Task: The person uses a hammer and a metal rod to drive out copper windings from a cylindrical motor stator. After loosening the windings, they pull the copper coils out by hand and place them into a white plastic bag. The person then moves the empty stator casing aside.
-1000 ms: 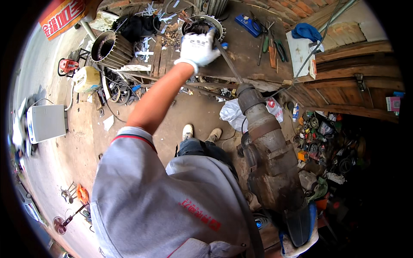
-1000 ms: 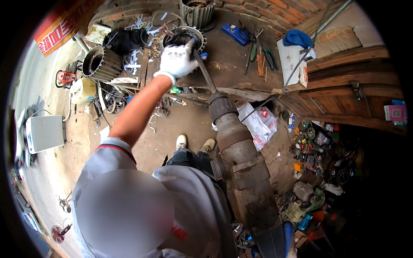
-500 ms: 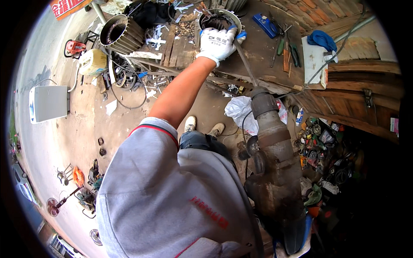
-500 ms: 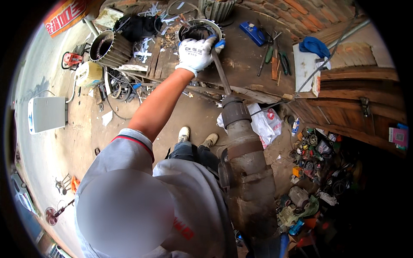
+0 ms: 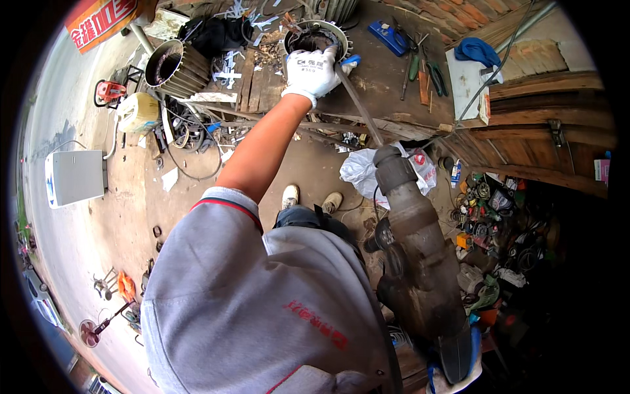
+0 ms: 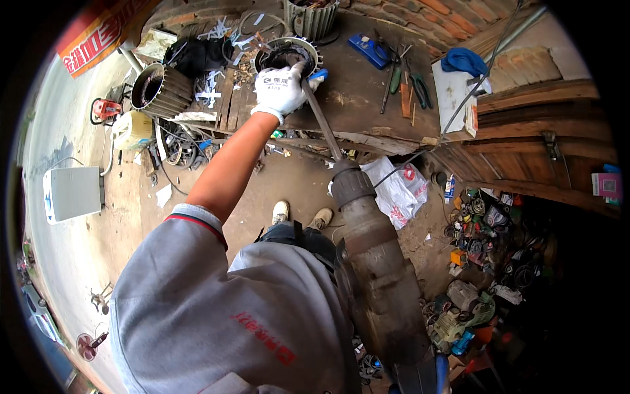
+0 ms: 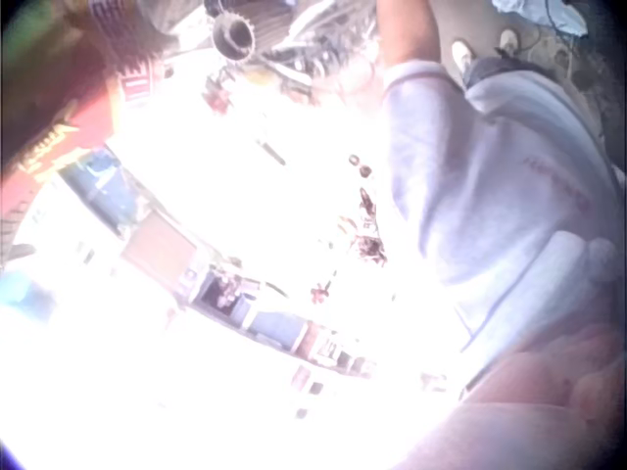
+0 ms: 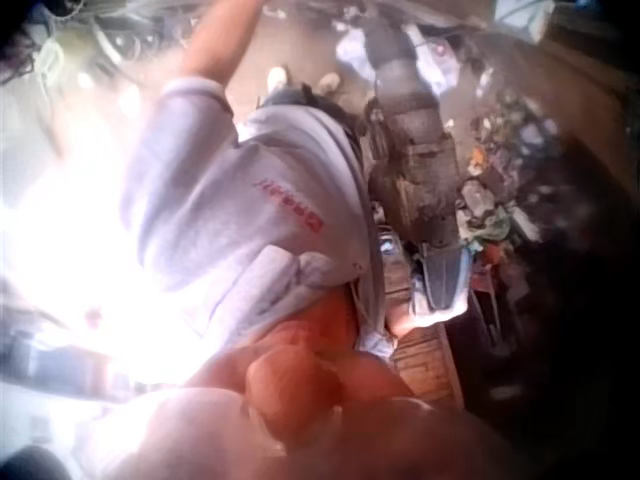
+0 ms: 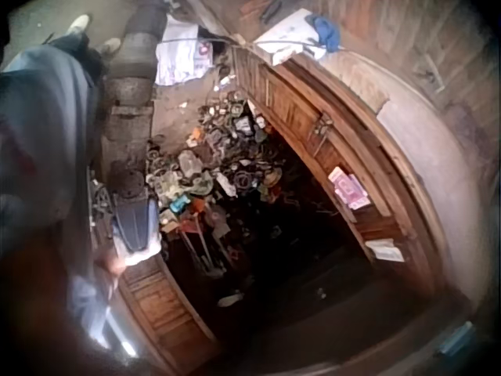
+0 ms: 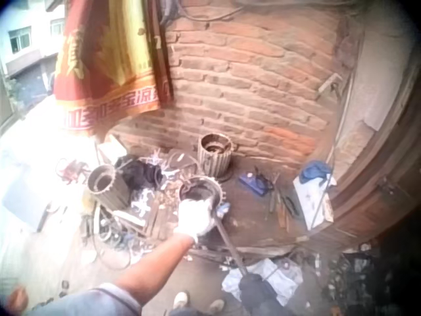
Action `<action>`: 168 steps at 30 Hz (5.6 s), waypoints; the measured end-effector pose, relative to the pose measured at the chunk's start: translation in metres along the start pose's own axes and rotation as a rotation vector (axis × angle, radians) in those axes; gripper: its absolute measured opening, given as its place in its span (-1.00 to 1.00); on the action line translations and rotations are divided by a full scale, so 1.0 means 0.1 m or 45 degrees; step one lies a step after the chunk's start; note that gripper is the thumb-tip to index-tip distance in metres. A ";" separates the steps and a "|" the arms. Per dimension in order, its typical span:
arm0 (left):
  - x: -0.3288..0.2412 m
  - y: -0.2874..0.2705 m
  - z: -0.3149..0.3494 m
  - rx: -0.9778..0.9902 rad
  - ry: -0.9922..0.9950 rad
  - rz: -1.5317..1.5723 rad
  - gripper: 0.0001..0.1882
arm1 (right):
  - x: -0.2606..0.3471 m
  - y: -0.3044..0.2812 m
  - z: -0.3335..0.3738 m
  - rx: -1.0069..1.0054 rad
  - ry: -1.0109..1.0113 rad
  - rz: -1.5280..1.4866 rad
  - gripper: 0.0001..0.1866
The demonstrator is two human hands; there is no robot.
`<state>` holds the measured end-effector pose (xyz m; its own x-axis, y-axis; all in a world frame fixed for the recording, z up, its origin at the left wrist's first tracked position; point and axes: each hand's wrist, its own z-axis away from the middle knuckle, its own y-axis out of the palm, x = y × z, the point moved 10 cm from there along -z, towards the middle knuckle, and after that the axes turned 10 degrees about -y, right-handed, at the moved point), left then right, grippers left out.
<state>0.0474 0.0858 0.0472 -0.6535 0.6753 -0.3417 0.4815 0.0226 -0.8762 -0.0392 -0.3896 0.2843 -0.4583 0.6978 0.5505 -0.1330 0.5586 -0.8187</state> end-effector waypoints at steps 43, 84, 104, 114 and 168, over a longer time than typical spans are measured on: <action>0.13 0.02 0.00 -0.088 -0.140 0.085 -0.61 | 0.10 0.09 -0.47 0.094 -0.169 0.238 -0.77; 0.21 0.01 0.12 -0.133 0.159 -0.009 -0.56 | 0.11 0.06 0.00 0.008 -0.102 0.169 -0.48; 0.24 -0.07 0.12 -0.171 -0.076 0.047 -0.60 | 0.07 0.16 -0.24 0.070 -0.153 0.079 -0.40; 0.23 -0.09 0.07 -0.181 -0.093 0.067 -0.61 | 0.04 0.18 -0.28 0.072 -0.152 0.012 -0.36; 0.20 -0.06 0.11 -0.162 0.094 0.038 -0.61 | 0.22 0.09 -0.11 0.028 -0.191 0.147 -0.75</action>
<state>0.0251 0.0917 0.0414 -0.5953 0.7296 -0.3366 0.5733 0.0922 -0.8141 -0.0407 -0.3640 0.2909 -0.5972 0.6811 0.4237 -0.0904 0.4677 -0.8792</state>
